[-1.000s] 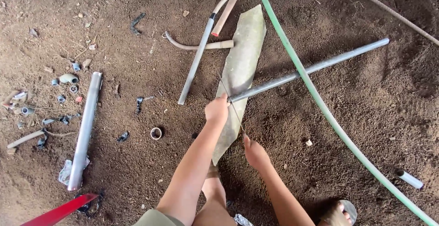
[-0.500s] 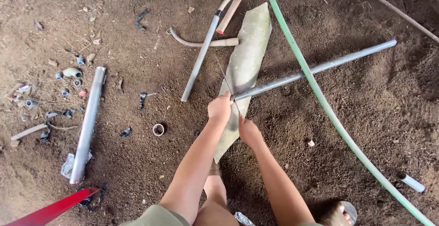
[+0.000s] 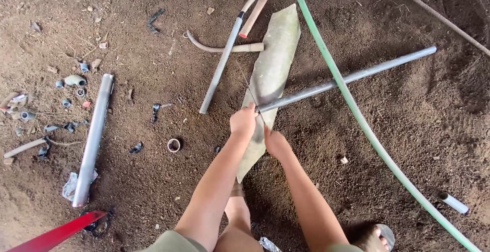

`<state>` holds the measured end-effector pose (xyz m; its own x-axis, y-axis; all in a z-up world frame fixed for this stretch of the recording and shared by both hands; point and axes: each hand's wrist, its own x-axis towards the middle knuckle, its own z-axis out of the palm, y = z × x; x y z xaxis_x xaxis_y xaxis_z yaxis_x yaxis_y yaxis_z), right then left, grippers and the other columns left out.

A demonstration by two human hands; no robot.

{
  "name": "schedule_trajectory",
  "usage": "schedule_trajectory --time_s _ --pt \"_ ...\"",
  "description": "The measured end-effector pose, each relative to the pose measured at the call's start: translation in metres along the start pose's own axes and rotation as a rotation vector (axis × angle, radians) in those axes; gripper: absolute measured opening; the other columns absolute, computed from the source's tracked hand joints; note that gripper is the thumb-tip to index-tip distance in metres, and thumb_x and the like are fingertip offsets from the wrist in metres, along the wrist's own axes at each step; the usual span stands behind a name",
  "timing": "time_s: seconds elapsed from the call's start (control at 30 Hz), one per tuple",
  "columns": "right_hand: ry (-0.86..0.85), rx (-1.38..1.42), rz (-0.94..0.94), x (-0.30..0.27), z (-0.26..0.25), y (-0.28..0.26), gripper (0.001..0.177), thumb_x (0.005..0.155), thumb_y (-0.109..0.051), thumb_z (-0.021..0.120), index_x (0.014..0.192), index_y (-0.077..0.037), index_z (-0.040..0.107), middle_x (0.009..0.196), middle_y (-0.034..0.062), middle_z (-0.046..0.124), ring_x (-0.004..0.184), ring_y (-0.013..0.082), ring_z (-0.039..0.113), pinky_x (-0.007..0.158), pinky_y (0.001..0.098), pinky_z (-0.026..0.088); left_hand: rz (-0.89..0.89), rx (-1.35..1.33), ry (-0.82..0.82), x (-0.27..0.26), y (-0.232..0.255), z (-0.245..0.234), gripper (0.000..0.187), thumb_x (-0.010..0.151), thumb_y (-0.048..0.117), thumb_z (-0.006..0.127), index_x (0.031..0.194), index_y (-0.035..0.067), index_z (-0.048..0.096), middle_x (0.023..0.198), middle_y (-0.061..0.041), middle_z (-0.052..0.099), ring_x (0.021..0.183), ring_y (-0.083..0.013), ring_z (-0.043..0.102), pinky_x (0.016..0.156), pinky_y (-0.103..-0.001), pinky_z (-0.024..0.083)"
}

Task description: Cutting a grey plastic pipe with a small hand saw in an outdoor work area.

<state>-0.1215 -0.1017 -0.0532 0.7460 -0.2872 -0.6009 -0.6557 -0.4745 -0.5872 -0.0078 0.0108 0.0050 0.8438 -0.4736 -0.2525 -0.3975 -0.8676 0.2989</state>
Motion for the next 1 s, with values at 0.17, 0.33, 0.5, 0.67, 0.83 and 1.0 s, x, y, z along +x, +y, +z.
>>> schedule_trajectory --time_s 0.17,0.33,0.5,0.67,0.83,1.0 --pt "0.038 -0.037 0.033 -0.066 -0.014 -0.041 0.077 0.118 -0.043 0.02 0.121 0.013 0.072 0.107 0.0343 0.076 0.107 0.0429 0.078 0.088 0.0516 0.063 -0.012 -0.012 -0.05 0.0 0.0 -0.006 0.024 0.109 0.033 0.055 0.126 0.017 0.059 0.104 -0.013 0.077 0.102 -0.0367 0.079 0.089 -0.054 0.063" --pt "-0.003 0.088 0.127 -0.14 -0.021 -0.019 0.081 0.115 -0.051 0.019 0.129 0.008 0.072 0.112 0.0325 0.077 0.113 0.043 0.077 0.093 0.0542 0.061 -0.016 -0.001 -0.027 0.004 -0.004 0.004 0.024 0.108 0.036 0.059 0.125 0.019 0.059 0.103 -0.013 0.077 0.102 -0.0366 0.079 0.089 -0.054 0.063" --pt "-0.012 -0.04 0.162 -0.124 -0.009 0.009 0.09 0.114 -0.062 0.013 0.127 0.002 0.075 0.113 0.0284 0.079 0.112 0.0404 0.077 0.092 0.0527 0.064 -0.022 -0.013 -0.048 0.0 -0.001 -0.003 0.023 0.109 0.032 0.055 0.127 0.018 0.059 0.104 -0.013 0.078 0.102 -0.0361 0.08 0.089 -0.053 0.062" --pt "-0.02 -0.146 0.024 -0.06 -0.007 -0.015 0.072 0.116 -0.039 0.016 0.136 0.007 0.068 0.114 0.0302 0.077 0.109 0.0397 0.078 0.089 0.05 0.064 -0.023 0.017 -0.037 -0.009 0.009 -0.012 0.026 0.111 0.023 0.049 0.133 0.016 0.061 0.105 -0.011 0.079 0.102 -0.0327 0.08 0.088 -0.051 0.063" --pt "-0.004 -0.328 -0.041 -0.066 -0.023 -0.058 0.059 0.116 -0.022 0.02 0.147 0.009 0.06 0.111 0.0266 0.078 0.105 0.0355 0.08 0.087 0.0461 0.066 -0.022 -0.005 -0.043 -0.004 0.005 -0.006 0.024 0.11 0.023 0.05 0.13 0.014 0.061 0.106 -0.016 0.079 0.103 -0.0369 0.08 0.088 -0.053 0.063" --pt "-0.065 -0.039 0.118 -0.102 -0.004 -0.001 0.079 0.118 -0.052 0.017 0.142 0.011 0.058 0.114 0.0328 0.074 0.104 0.0348 0.079 0.086 0.0452 0.069 -0.009 0.033 -0.038 0.005 -0.002 0.007 0.027 0.11 0.029 0.051 0.132 0.017 0.06 0.105 -0.013 0.078 0.102 -0.0364 0.08 0.088 -0.054 0.062"
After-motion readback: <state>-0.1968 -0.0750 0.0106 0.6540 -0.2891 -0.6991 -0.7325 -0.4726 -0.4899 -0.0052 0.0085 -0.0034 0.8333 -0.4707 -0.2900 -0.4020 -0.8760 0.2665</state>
